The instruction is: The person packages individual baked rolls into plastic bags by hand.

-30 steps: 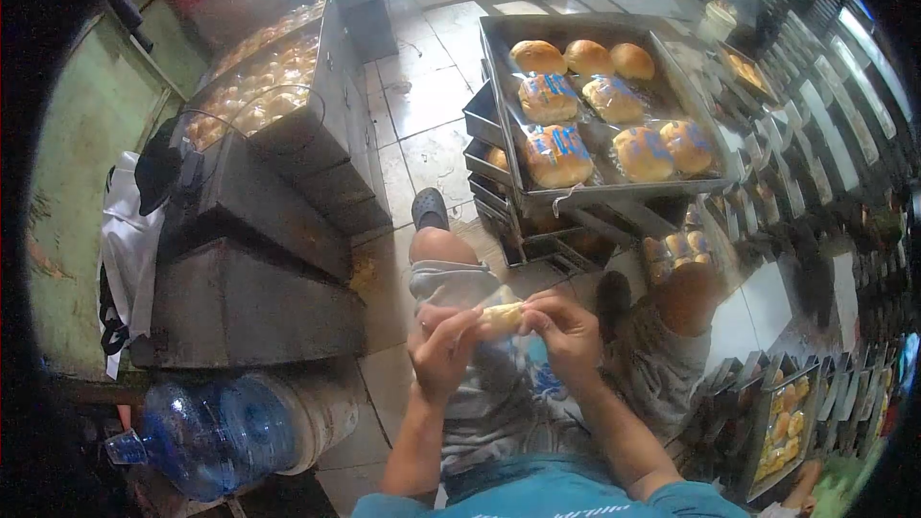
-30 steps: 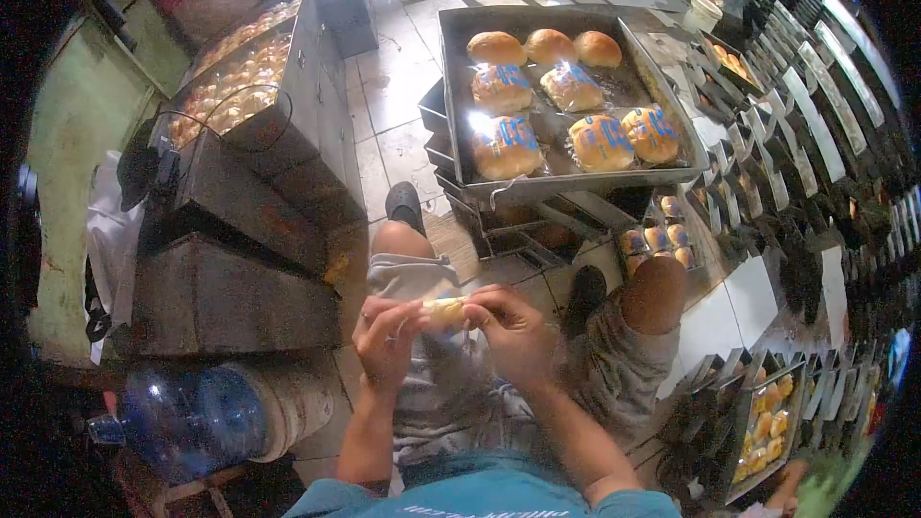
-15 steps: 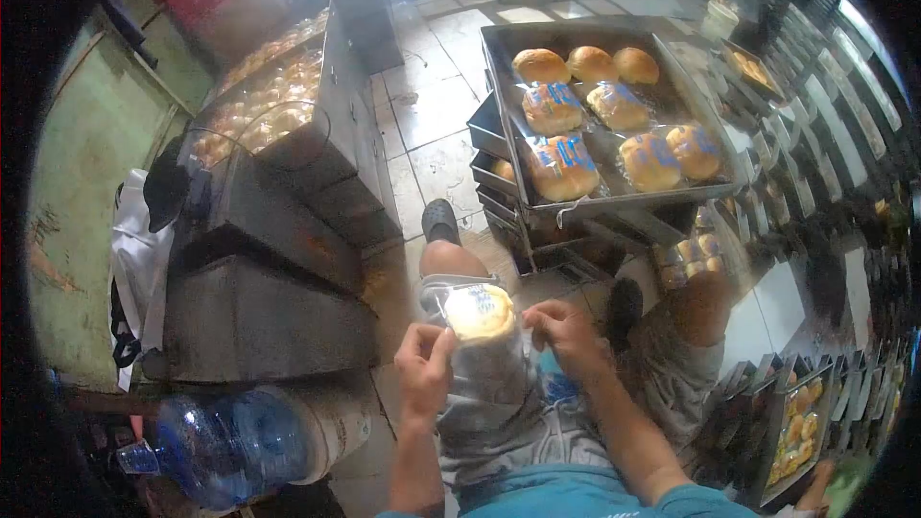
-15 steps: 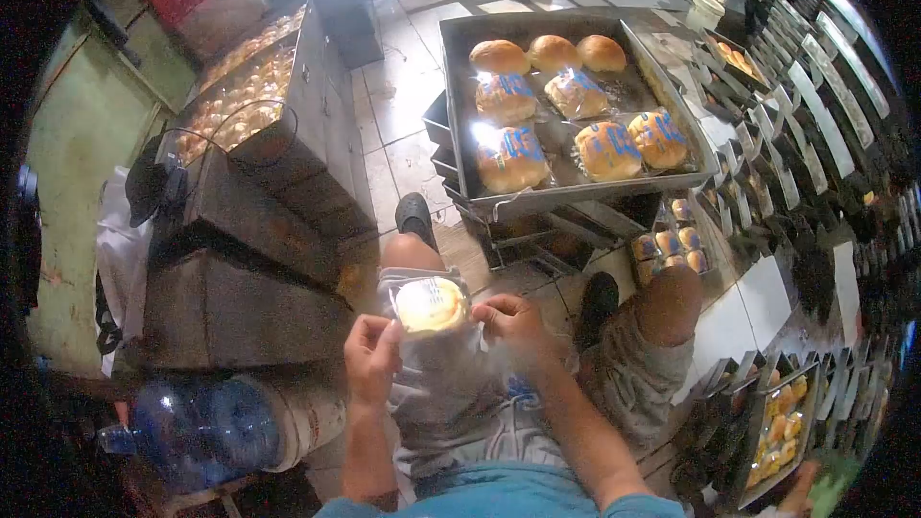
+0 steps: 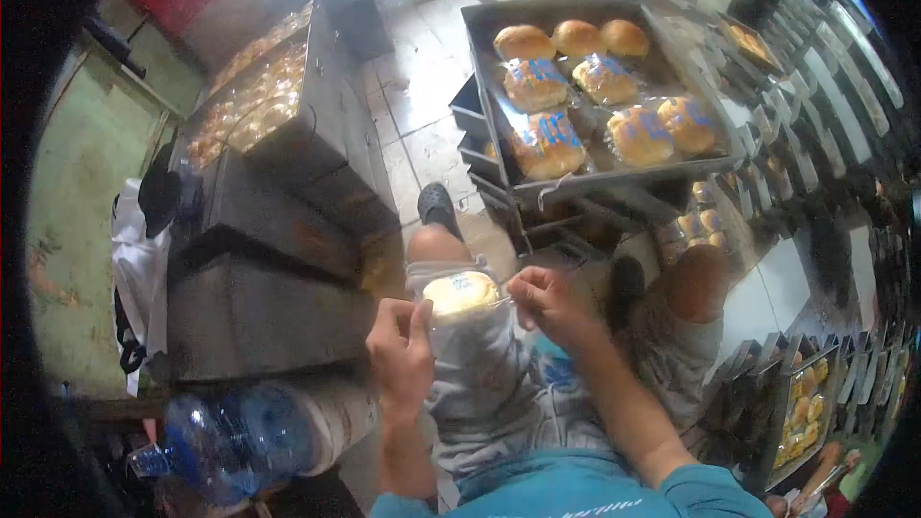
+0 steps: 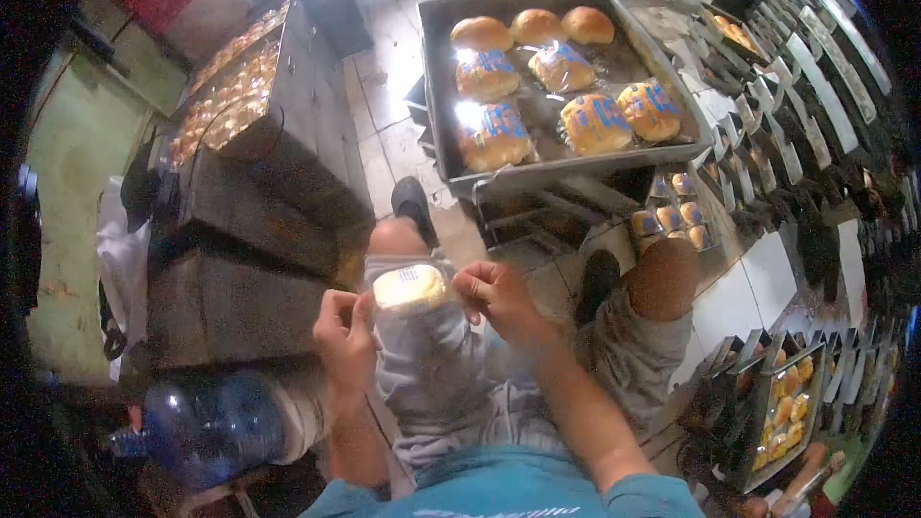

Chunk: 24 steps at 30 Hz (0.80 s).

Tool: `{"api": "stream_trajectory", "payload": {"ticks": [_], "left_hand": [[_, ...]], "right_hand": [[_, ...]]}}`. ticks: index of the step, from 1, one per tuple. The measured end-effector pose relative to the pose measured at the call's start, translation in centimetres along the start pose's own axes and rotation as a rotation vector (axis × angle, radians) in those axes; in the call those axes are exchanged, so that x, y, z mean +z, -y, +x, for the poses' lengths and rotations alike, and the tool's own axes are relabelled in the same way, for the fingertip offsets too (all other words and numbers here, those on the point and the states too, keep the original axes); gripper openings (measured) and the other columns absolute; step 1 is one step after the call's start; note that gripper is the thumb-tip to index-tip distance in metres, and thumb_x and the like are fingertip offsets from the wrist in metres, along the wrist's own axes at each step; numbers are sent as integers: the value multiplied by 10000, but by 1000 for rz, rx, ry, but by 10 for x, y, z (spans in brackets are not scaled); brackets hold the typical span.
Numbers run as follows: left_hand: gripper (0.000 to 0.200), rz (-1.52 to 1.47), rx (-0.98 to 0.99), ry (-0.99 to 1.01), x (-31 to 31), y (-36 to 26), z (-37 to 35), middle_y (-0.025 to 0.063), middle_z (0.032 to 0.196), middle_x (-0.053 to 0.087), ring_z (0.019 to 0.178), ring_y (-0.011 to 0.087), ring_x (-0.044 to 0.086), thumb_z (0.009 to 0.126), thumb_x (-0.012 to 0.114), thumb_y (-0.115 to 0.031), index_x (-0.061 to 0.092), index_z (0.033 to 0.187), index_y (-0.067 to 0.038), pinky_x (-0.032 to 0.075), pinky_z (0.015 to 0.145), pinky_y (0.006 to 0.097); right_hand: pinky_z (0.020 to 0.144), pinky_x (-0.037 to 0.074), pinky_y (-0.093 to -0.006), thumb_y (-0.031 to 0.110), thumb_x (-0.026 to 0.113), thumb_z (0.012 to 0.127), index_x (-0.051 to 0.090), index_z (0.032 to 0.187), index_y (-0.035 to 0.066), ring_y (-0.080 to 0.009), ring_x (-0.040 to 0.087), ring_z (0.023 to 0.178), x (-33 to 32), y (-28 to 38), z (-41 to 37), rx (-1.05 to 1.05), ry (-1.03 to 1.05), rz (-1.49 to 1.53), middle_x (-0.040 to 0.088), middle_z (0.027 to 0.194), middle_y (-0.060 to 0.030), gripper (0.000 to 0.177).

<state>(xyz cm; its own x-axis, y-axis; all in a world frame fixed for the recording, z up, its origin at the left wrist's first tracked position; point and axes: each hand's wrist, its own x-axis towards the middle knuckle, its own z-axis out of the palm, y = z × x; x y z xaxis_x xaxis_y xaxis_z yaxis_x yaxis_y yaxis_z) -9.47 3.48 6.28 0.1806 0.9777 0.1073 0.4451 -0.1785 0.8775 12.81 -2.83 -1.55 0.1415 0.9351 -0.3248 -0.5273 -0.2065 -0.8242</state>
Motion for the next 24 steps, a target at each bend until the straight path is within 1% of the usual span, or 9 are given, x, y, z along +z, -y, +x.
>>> {"api": "stream_trajectory", "payload": {"ticks": [3, 6, 7, 11, 13, 16, 20, 22, 24], "left_hand": [[280, -90, -312, 112, 2, 50, -25, 50, 762, 629, 659, 141, 609, 1013, 673, -245, 621, 888, 0, 499, 542, 310], [297, -256, -403, 89, 10, 35, -57, 33, 914, 635, 701, 62, 591, 1042, 647, -244, 611, 1202, 4, 502, 572, 259], [440, -244, -334, 213, 7, 53, -58, 80, 1148, 626, 941, 127, 644, 1051, 648, -287, 524, 1385, -28, 549, 791, 290], [722, -784, -151, 123, 19, 34, -49, 162, 1534, 443, 1381, 302, 487, 1012, 655, -481, 366, 1564, -116, 423, 1142, 482], [747, -1019, -118, 212, 32, 20, -40, 188, 1531, 439, 1400, 297, 470, 1047, 621, -387, 252, 1607, -57, 396, 1160, 483], [728, -1044, -98, 346, 57, -9, -21, 206, 1529, 446, 1406, 286, 462, 1075, 584, -340, 216, 1617, -23, 371, 1179, 464], [725, -1080, -5, 357, 84, -39, -16, 187, 1509, 488, 1352, 289, 519, 1059, 617, -307, 241, 1610, -23, 383, 1170, 444], [622, -887, -38, 445, 92, -39, -18, 147, 1526, 505, 1322, 258, 560, 1046, 619, -325, 389, 1542, -30, 399, 1131, 406], [538, -681, -52, 568, 97, -27, -21, 148, 1507, 526, 1278, 247, 589, 1043, 626, -265, 459, 1488, -12, 428, 1100, 380]], "right_hand": [[483, 462, -262, 217, 627, 1055, 673, 1049, 27, -105, 592, 620, -6, -68, -1, 294, -84, 267, 643, 795, -22, 196], [598, 573, -320, 224, 583, 1076, 654, 1188, 19, -157, 671, 837, -6, -87, -11, 297, -25, 331, 681, 1006, -57, 244], [631, 594, -342, 223, 576, 1078, 653, 1207, 16, -169, 680, 853, -1, -71, -18, 262, -14, 285, 685, 1041, -62, 256], [914, 607, -395, 158, 619, 1046, 623, 1324, 21, -242, 660, 1160, 4, -17, -31, -80, 151, 176, 617, 1362, -129, 310], [1052, 546, -380, 98, 674, 998, 574, 1427, 35, -252, 590, 1311, 12, 7, -42, -268, 185, 71, 543, 1500, -156, 445], [1149, 451, -415, 85, 721, 941, 601, 1400, 24, -263, 543, 1366, 24, 43, -60, -361, 120, 17, 511, 1531, -154, 479], [1124, 472, -406, 175, 834, 880, 522, 1483, 38, -242, 585, 1311, -5, 97, -73, -437, -98, -175, 591, 1451, -136, 693], [1060, 526, -412, 281, 842, 891, 488, 1500, 13, -251, 647, 1226, -38, 129, -47, -769, -175, -189, 608, 1423, -167, 754], [983, 575, -422, 399, 806, 919, 482, 1492, -23, -266, 697, 1128, -45, 207, -47, -662, -357, -187, 604, 1414, -210, 782]]}}
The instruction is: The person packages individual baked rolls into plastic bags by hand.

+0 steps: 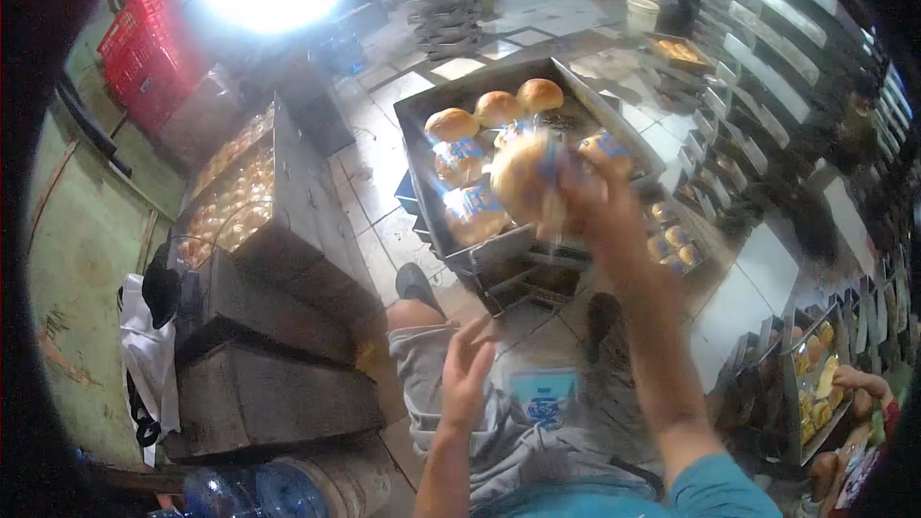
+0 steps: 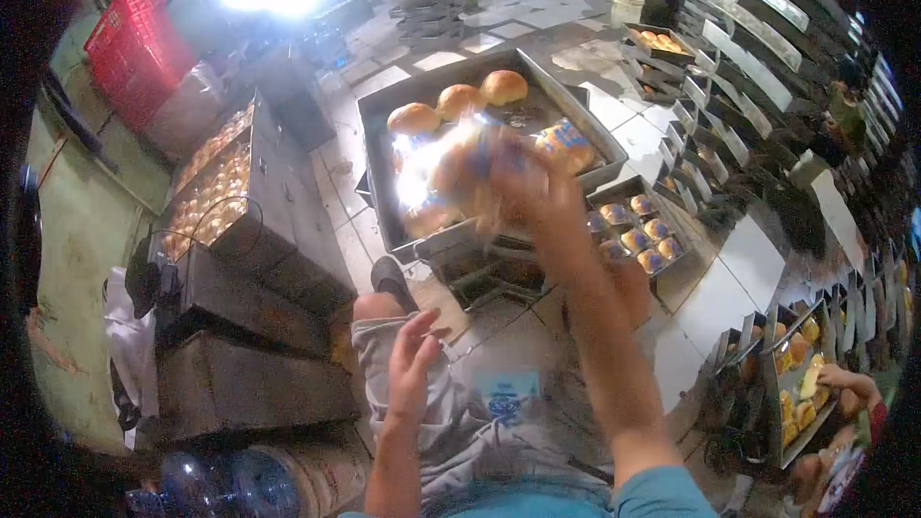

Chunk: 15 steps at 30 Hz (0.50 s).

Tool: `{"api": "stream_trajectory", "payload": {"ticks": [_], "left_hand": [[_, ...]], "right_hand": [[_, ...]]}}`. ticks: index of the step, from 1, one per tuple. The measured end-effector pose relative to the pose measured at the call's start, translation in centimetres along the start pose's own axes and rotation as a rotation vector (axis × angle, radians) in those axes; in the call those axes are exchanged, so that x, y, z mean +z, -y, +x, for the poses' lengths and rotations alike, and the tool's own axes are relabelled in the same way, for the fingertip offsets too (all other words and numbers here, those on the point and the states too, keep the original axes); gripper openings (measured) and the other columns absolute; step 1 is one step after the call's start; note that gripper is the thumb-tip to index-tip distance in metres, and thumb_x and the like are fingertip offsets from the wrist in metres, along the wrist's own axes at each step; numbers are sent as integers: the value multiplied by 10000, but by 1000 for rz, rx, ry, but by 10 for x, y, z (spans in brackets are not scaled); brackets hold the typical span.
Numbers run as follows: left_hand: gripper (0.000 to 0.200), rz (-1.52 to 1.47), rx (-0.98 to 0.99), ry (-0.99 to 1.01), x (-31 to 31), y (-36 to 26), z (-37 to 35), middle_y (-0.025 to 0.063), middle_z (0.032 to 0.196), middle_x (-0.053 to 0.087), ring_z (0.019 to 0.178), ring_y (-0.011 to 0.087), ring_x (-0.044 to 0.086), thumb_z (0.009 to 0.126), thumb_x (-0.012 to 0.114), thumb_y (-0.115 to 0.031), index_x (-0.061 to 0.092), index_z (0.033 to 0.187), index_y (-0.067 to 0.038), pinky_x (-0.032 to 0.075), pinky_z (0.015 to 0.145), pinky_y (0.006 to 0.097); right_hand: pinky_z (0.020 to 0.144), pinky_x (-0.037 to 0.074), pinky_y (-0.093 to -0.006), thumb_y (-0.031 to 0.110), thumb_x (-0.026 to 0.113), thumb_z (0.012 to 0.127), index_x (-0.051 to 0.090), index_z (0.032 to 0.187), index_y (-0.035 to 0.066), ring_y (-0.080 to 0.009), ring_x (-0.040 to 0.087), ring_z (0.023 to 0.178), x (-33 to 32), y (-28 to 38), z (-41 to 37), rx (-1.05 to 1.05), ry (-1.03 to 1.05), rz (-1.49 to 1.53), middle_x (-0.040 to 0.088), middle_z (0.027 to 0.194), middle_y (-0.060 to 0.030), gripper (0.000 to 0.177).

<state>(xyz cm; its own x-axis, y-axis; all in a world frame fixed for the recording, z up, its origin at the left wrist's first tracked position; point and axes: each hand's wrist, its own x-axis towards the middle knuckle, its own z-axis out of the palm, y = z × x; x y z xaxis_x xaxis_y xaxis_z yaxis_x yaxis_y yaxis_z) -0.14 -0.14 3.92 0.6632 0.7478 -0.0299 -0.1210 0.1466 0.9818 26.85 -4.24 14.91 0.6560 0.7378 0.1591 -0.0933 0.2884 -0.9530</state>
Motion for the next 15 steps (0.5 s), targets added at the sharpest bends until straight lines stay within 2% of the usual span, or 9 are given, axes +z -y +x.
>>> {"api": "stream_trajectory", "payload": {"ticks": [3, 5, 6, 7, 9, 10, 11, 12, 15], "left_hand": [[413, 217, 22, 5, -1, 15, -12, 132, 1480, 555, 1243, 232, 609, 1036, 627, -175, 548, 1405, -6, 484, 1042, 362], [326, 516, 192, -29, -14, 15, -16, 127, 1453, 583, 1219, 227, 624, 1024, 632, -128, 613, 1333, -26, 503, 1024, 369], [270, 600, 224, -104, -21, 12, -20, 126, 1376, 642, 1190, 233, 644, 1011, 643, -109, 661, 1269, -31, 510, 1013, 367], [254, 610, 210, -193, -30, 10, -25, 117, 1321, 671, 1154, 229, 654, 1009, 642, -108, 675, 1248, -30, 518, 989, 365], [231, 650, 171, -335, -54, 16, -32, 94, 1207, 714, 1078, 214, 665, 1006, 638, -99, 695, 1218, -27, 526, 936, 351], [224, 684, 145, -378, -66, 19, -33, 81, 1147, 727, 1037, 202, 666, 1005, 635, -92, 701, 1208, -25, 528, 906, 340], [221, 618, 72, -402, -70, 18, -34, 62, 1095, 718, 977, 182, 660, 1007, 627, -82, 701, 1208, -27, 520, 871, 316], [205, 561, -2, -401, -71, 18, -32, 56, 1056, 707, 955, 167, 660, 1010, 621, -66, 707, 1191, -26, 518, 856, 303], [228, 689, 183, -110, -39, 18, -13, 132, 1099, 729, 938, 224, 698, 981, 619, 3, 700, 1191, -32, 549, 830, 354]], "right_hand": [[879, 590, -375, 483, 752, 948, 475, 1491, -37, -249, 726, 1034, -43, 23, 63, -169, -76, -383, 610, 1387, -242, 801], [854, 579, -355, 470, 739, 961, 488, 1486, -29, -234, 729, 995, -70, 18, 76, -518, -313, -871, 612, 1392, -233, 767], [826, 563, -363, 309, 727, 969, 569, 1357, -46, -276, 713, 934, -65, 29, 49, -750, -385, -922, 705, 1159, -213, 549], [824, 551, -359, 252, 707, 976, 656, 1233, -15, -253, 698, 977, -66, 36, 14, -444, -325, -804, 737, 1073, -175, 373], [855, 555, -376, 234, 695, 978, 713, 1081, -3, -290, 697, 1038, -102, 0, -31, -221, -274, -861, 746, 1008, -180, 260], [904, 556, -399, 219, 709, 962, 742, 1053, 3, -325, 705, 1056, -123, -22, -57, -266, -210, -1020, 744, 1061, -196, 237], [947, 550, -412, 222, 733, 946, 744, 1121, 5, -343, 703, 1088, -151, -53, -84, -203, -169, -1157, 736, 1140, -208, 279], [955, 544, -403, 231, 749, 935, 744, 1141, 9, -342, 701, 1095, -163, -70, -112, -84, -157, -1062, 730, 1170, -200, 303], [939, 541, -398, 248, 784, 910, 741, 1172, 16, -343, 700, 1075, -167, -73, -161, 61, -173, -878, 723, 1180, -178, 353]]}}
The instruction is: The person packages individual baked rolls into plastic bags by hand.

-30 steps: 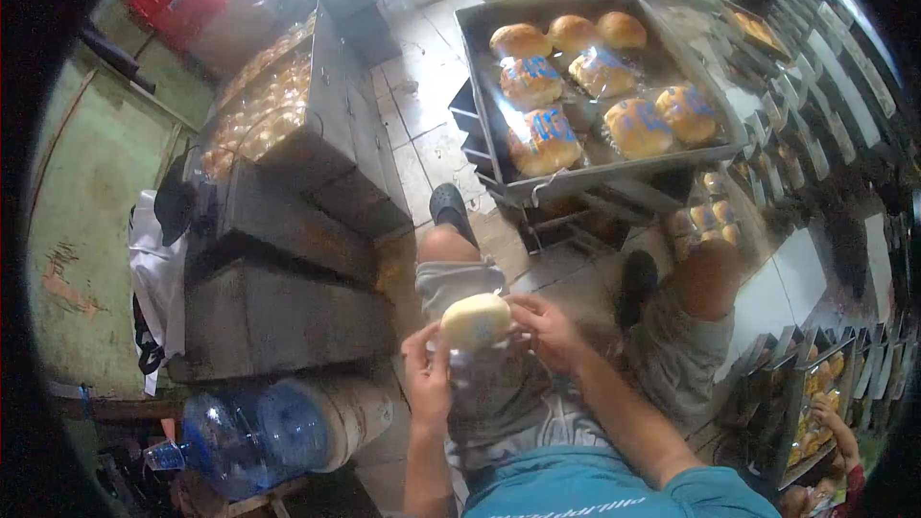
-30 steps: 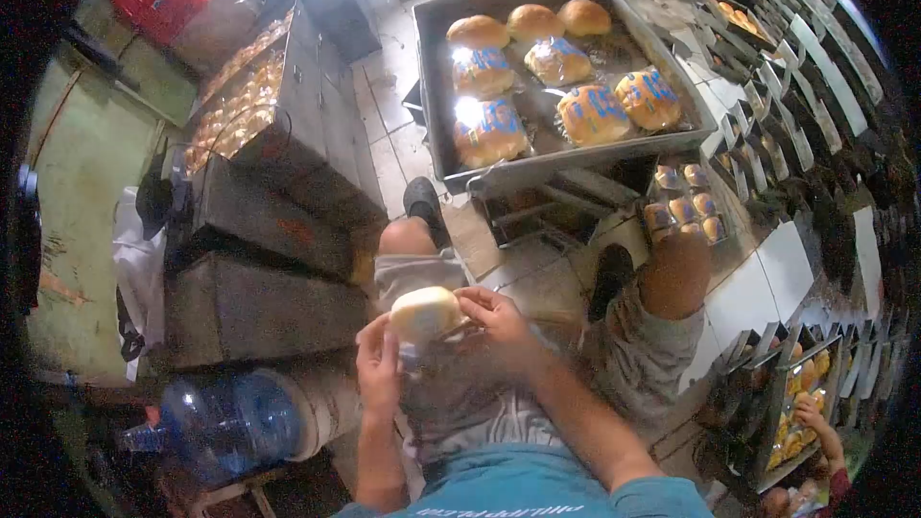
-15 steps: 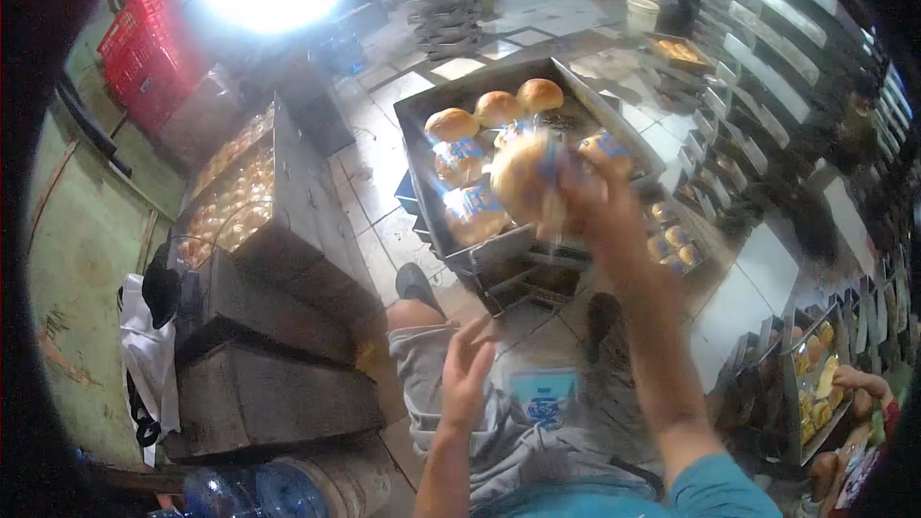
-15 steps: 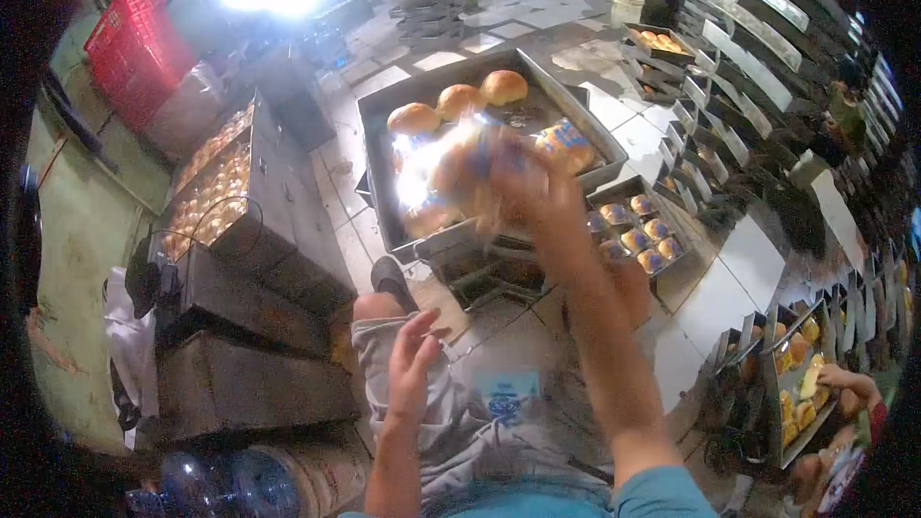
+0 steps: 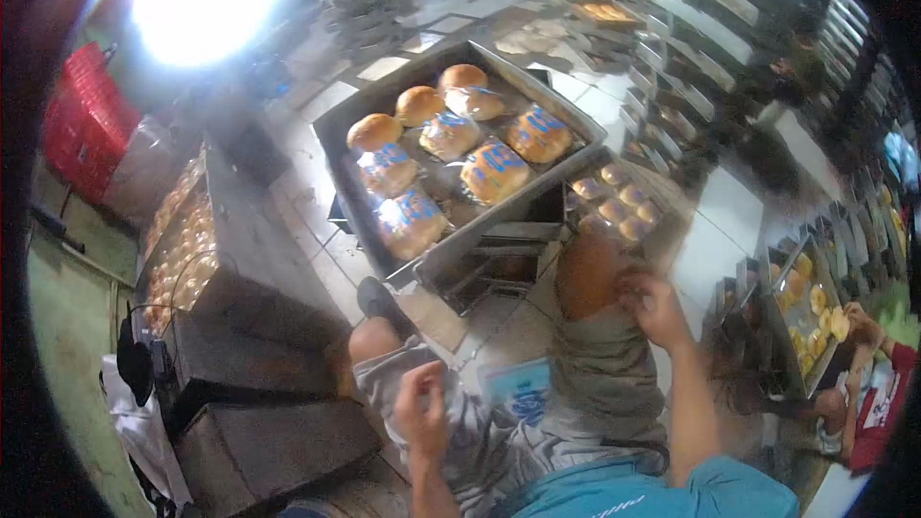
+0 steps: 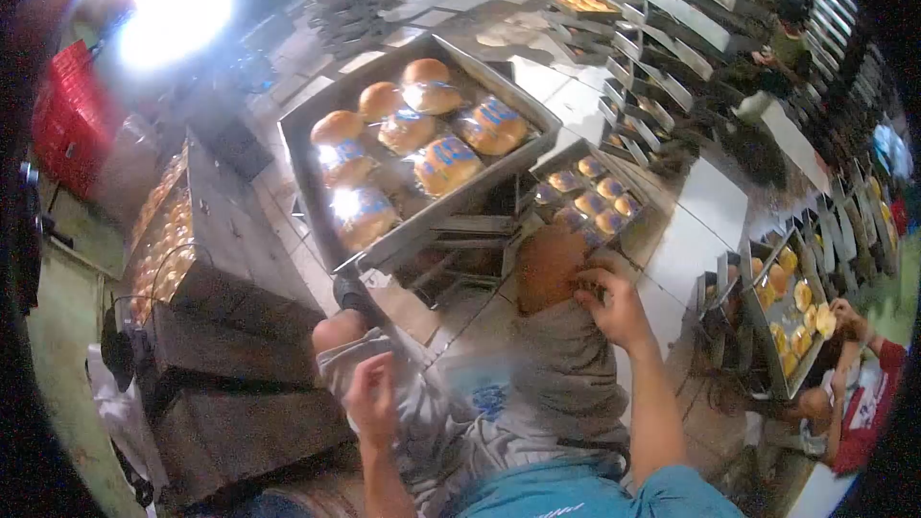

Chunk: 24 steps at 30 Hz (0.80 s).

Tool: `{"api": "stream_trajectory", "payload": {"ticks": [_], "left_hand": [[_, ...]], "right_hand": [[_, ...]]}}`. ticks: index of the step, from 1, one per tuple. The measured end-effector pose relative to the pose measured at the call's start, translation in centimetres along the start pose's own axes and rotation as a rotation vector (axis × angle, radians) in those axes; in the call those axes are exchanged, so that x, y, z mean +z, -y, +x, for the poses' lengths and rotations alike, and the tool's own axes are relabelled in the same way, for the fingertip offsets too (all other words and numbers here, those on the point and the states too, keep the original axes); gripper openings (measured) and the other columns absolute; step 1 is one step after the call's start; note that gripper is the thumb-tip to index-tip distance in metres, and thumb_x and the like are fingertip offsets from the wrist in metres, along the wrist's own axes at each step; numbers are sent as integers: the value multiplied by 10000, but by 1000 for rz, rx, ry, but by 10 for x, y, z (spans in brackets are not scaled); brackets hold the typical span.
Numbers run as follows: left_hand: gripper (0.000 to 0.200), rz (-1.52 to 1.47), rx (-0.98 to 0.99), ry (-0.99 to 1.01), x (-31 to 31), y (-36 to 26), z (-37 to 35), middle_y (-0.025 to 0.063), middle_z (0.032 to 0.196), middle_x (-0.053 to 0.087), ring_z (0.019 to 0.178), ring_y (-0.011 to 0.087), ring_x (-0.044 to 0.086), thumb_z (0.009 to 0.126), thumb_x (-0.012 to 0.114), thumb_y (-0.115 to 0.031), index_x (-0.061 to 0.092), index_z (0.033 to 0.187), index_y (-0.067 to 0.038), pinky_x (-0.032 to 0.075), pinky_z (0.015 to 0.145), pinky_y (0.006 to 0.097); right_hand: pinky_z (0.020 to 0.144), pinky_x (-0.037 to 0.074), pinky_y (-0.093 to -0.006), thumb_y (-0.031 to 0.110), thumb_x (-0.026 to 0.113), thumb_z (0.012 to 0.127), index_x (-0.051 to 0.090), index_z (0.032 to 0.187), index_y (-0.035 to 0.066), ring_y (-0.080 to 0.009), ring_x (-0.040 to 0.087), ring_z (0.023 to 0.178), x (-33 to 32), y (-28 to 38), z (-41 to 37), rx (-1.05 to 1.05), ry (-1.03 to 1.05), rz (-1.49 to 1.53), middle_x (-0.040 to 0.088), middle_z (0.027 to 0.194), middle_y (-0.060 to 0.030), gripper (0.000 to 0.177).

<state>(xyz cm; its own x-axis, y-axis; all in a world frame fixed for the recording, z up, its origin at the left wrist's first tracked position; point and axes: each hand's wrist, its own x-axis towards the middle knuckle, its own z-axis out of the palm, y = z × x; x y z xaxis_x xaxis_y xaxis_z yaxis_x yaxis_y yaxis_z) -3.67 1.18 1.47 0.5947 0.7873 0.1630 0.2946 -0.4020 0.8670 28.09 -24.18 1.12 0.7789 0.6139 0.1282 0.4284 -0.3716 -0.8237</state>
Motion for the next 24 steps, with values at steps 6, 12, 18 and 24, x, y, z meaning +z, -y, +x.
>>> {"api": "stream_trajectory", "payload": {"ticks": [6, 12, 18, 24], "left_hand": [[305, -96, 312, 427, 160, -10, 26, 178, 1146, 713, 1074, 316, 684, 1013, 640, -149, 619, 1295, -36, 532, 917, 430], [380, -192, 137, 579, 219, -4, 74, 164, 1118, 666, 1050, 251, 623, 1012, 697, -344, 642, 1162, 1, 497, 907, 398], [499, -186, -230, 436, 288, -19, 141, 211, 1219, 689, 1163, 340, 641, 1067, 551, -455, 643, 1218, 11, 449, 1033, 446], [509, -81, -195, 546, 248, 35, 119, 243, 1320, 651, 1239, 359, 612, 1067, 538, -407, 620, 1294, 42, 436, 1061, 442]], "right_hand": [[921, 511, -488, 203, 804, 878, 715, 1077, 1, -411, 655, 1040, -22, 8, -13, 89, 92, -231, 699, 1051, -204, 296], [889, 521, -444, 202, 760, 926, 657, 1147, -22, -387, 681, 1006, -13, -14, 44, -22, -164, 207, 709, 1040, -231, 332], [864, 526, -409, 242, 725, 936, 717, 1069, -34, -270, 702, 934, 11, -89, 122, 247, -155, 119, 745, 1004, -197, 306], [784, 510, -360, 253, 679, 971, 746, 1036, -29, -195, 647, 827, 5, -156, 74, 423, -342, 345, 734, 927, -95, 297]]}}
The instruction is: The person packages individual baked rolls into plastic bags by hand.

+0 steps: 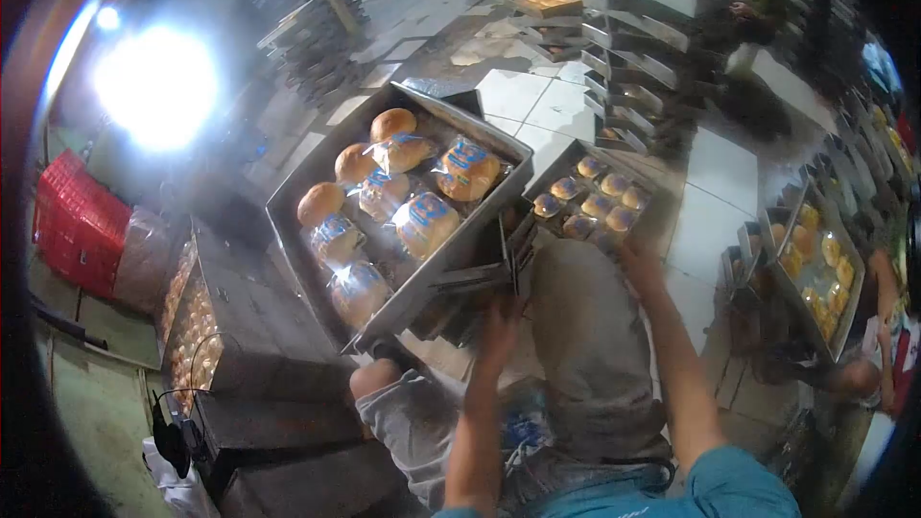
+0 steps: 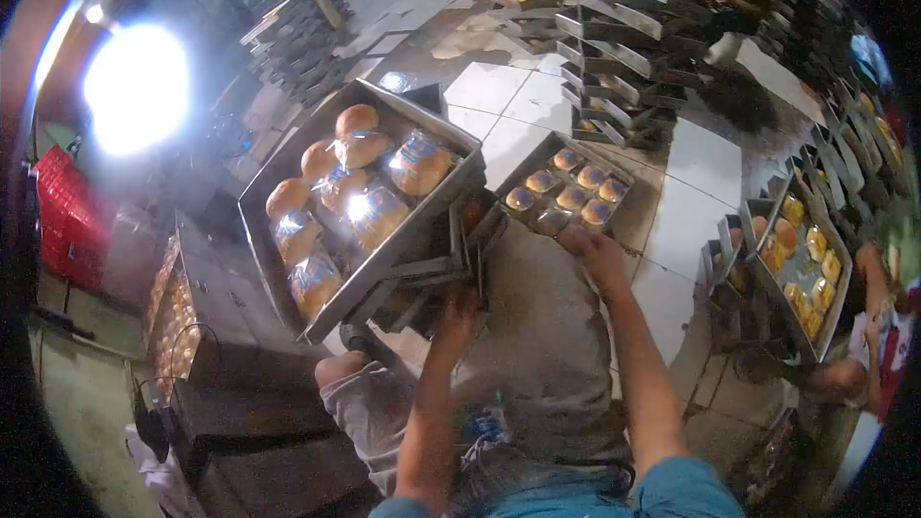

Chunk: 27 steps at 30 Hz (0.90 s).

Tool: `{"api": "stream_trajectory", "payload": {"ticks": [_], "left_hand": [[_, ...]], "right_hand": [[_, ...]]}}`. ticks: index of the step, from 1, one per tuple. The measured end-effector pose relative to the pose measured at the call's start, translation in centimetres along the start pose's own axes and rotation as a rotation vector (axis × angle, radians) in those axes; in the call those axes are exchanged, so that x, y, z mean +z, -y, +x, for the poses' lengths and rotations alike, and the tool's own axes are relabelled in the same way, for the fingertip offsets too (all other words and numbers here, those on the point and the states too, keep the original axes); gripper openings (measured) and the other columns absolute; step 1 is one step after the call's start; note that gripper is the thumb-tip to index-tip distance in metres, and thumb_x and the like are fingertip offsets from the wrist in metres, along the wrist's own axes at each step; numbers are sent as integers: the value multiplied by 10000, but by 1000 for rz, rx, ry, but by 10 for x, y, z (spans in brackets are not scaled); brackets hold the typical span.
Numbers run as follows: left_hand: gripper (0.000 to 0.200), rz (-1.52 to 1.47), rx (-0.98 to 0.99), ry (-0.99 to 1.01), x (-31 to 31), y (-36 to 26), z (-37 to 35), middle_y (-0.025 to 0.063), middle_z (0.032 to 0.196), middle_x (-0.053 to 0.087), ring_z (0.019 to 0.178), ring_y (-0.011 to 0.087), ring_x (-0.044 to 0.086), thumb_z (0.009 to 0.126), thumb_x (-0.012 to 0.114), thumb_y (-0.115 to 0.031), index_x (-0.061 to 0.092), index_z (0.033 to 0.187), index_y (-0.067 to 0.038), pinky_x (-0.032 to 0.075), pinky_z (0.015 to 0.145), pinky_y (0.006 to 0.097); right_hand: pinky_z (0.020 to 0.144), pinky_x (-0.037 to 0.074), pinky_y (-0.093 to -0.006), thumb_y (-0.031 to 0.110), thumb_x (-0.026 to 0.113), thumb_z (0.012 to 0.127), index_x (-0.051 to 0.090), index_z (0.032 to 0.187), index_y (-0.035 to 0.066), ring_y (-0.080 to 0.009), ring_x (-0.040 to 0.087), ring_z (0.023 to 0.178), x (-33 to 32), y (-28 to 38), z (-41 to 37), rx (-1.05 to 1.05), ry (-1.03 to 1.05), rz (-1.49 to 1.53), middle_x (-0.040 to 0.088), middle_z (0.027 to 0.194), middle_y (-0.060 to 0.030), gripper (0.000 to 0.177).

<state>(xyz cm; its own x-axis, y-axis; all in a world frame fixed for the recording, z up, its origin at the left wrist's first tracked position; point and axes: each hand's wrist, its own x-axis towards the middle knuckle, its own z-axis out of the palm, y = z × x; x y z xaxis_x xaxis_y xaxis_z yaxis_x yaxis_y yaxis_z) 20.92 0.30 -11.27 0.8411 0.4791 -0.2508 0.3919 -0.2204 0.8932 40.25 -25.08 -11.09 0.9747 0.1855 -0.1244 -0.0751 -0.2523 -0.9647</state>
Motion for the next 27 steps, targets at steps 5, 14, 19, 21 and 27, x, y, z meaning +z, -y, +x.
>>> {"api": "stream_trajectory", "payload": {"ticks": [5, 14, 19, 21, 27], "left_hand": [[237, 305, 95, -345, -144, -25, -161, 213, 1213, 682, 1120, 362, 660, 1007, 614, -75, 665, 1218, 19, 521, 913, 377], [335, 563, 121, -666, -215, 22, -221, 228, 1256, 647, 1137, 424, 627, 947, 647, -11, 634, 1281, -6, 500, 988, 484], [232, 457, 102, -854, -225, 57, -217, 196, 1125, 671, 1084, 413, 599, 985, 657, -125, 635, 1172, 10, 480, 949, 484], [221, 435, 6, -796, -238, 71, -227, 189, 1084, 670, 1016, 410, 591, 990, 663, -166, 631, 1123, 7, 473, 905, 489], [288, 70, -69, -910, -297, 113, -178, 229, 1029, 673, 986, 388, 640, 1032, 595, -255, 587, 1090, 27, 486, 904, 461]], "right_hand": [[685, 449, -317, 274, 623, 1029, 676, 965, -1, -142, 552, 727, -43, 48, -91, 92, -135, -39, 636, 808, -50, 287], [853, 541, -487, 105, 618, 961, 644, 1199, -27, -406, 690, 926, 194, 142, -217, -730, 802, -248, 690, 983, -238, 273], [856, 548, -443, 86, 645, 950, 617, 1245, -28, -376, 701, 946, 318, 71, -227, -671, 934, -89, 703, 1024, -209, 317], [827, 549, -412, 100, 678, 939, 644, 1166, -27, -315, 708, 912, 334, 68, -227, -454, 1066, -117, 720, 987, -180, 262], [780, 527, -333, 198, 710, 959, 712, 1074, -10, -155, 664, 861, 399, 98, -203, -185, 1060, 126, 745, 949, -106, 238]]}}
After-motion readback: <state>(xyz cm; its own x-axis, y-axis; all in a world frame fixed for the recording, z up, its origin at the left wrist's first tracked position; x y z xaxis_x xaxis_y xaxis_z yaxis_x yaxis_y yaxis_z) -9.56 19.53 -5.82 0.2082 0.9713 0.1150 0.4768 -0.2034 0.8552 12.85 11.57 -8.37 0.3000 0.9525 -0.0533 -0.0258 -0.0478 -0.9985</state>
